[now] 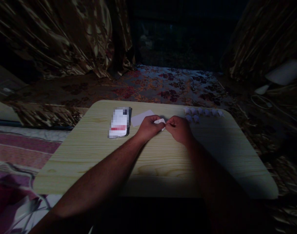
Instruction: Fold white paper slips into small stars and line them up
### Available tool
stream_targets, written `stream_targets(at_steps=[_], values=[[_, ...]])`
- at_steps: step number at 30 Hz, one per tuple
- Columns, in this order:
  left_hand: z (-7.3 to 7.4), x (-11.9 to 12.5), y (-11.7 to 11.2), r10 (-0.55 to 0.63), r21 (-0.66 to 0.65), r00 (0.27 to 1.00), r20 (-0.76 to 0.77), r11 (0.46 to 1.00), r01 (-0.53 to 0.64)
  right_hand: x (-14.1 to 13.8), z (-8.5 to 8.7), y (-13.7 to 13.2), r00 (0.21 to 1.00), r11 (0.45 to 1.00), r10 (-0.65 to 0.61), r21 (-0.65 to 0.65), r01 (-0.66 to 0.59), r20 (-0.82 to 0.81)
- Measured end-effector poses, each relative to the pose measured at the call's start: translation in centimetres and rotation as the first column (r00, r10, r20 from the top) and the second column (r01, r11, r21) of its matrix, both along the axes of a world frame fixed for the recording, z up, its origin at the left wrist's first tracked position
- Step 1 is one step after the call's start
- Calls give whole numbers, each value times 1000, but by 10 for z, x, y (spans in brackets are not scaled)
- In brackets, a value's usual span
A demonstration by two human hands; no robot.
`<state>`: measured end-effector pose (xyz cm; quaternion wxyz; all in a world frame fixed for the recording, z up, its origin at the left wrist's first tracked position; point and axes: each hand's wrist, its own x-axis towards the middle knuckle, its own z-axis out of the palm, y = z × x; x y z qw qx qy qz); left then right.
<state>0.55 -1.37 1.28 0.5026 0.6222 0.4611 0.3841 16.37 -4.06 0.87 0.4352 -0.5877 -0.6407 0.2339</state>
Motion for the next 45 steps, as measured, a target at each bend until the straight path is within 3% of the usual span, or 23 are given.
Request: stream_targets(at_steps=[8,19,27,34,45], values=[[1,-1,0,-47,47,999,-17,998,47,0,2,-1,1000,1000,-24,14,24,20],[1,-3,1,-141,7,989,51,990,141,4,5,1,1000,999,12,-51,-12,0],[5,-5,2,-130,-17,988,82,991,131,8,1,4,1000,998,25,-51,-26,-6],[4,-5,3,-75,6,997,10,997,75,8,2,4,1000,999,12,-47,-13,-14],[3,-5,2,-99,-18,994,50,995,100,8,4,3,1000,997,19,-77,-19,-1]])
